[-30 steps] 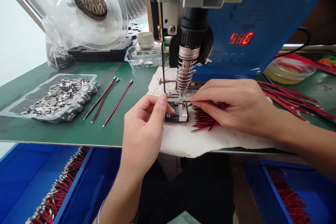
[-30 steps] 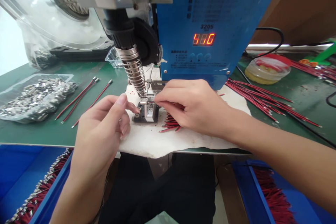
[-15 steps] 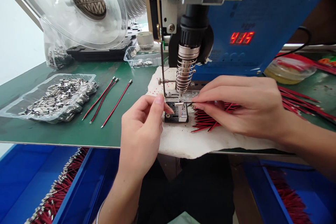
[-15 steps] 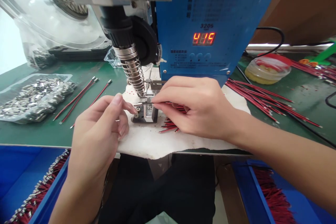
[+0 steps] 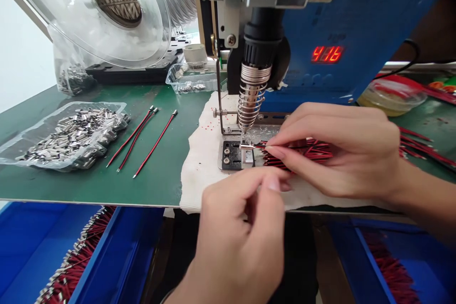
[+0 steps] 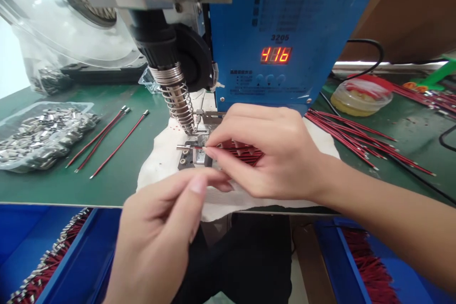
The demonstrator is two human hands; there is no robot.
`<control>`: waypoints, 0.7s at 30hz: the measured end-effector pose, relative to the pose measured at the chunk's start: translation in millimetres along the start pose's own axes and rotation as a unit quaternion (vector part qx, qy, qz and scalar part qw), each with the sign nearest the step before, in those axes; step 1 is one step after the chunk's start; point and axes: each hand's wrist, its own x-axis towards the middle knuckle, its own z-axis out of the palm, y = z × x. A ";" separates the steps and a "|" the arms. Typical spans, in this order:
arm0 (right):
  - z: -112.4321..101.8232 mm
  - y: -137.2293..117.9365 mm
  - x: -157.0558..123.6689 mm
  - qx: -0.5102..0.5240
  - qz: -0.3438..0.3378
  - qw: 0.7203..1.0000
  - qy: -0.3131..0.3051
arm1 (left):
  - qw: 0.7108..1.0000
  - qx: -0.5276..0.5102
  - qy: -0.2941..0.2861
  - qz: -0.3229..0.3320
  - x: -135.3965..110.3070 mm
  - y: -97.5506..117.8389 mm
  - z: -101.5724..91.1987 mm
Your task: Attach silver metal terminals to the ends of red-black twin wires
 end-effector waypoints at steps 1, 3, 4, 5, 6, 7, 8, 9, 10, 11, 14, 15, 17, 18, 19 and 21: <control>-0.7 -0.5 -0.1 0.013 0.012 1.000 0.000 | 1.000 0.007 -0.026 0.005 -0.5 -0.5 2.9; -2.2 -1.1 -0.4 0.040 0.038 0.998 -0.004 | 0.998 -0.001 -0.054 0.007 0.3 -1.3 7.6; -3.0 -1.4 -0.7 0.057 0.051 0.997 -0.007 | 0.998 -0.013 -0.060 0.008 1.0 -1.4 9.2; -3.5 -1.6 -1.0 0.077 0.070 0.995 -0.012 | 0.998 -0.027 -0.062 0.006 1.6 -1.4 10.4; -3.8 -1.9 -1.3 0.099 0.091 0.991 -0.015 | 0.997 -0.038 -0.064 0.003 1.8 -1.2 11.2; -3.9 -2.2 -1.5 0.121 0.111 0.986 -0.016 | 0.997 -0.047 -0.065 -0.004 1.7 -1.0 11.8; -3.7 -2.5 -1.6 0.141 0.127 0.982 -0.016 | 0.996 -0.053 -0.067 -0.011 1.3 -0.7 12.2; -3.4 -2.8 -1.6 0.155 0.139 0.978 -0.015 | 0.996 -0.058 -0.068 -0.020 0.8 -0.6 12.7; -3.0 -3.0 -1.4 0.166 0.146 0.975 -0.014 | 0.995 -0.063 -0.070 -0.028 0.3 -0.7 13.3; -2.7 -3.2 -1.2 0.175 0.150 0.973 -0.014 | 0.995 -0.068 -0.072 -0.033 0.0 -0.8 14.1; -2.6 -3.8 -0.2 0.199 0.142 0.969 -0.021 | 0.993 -0.080 -0.073 -0.035 0.9 -0.7 17.7; -3.0 -4.1 -0.1 0.204 0.135 0.969 -0.024 | 0.993 -0.084 -0.070 -0.037 1.9 -0.2 18.9; -4.0 -4.7 0.0 0.204 0.122 0.971 -0.030 | 0.993 -0.096 -0.059 -0.040 4.3 1.8 20.6; -4.6 -4.7 -0.1 0.200 0.116 0.972 -0.031 | 0.992 -0.104 -0.054 -0.042 5.4 3.1 20.7; -5.1 -4.4 -0.1 0.194 0.112 0.974 -0.033 | 0.991 -0.115 -0.049 -0.046 6.3 4.3 19.9; -6.0 -1.5 0.0 0.173 0.099 0.979 -0.034 | 0.989 -0.136 -0.038 -0.054 6.8 5.7 15.4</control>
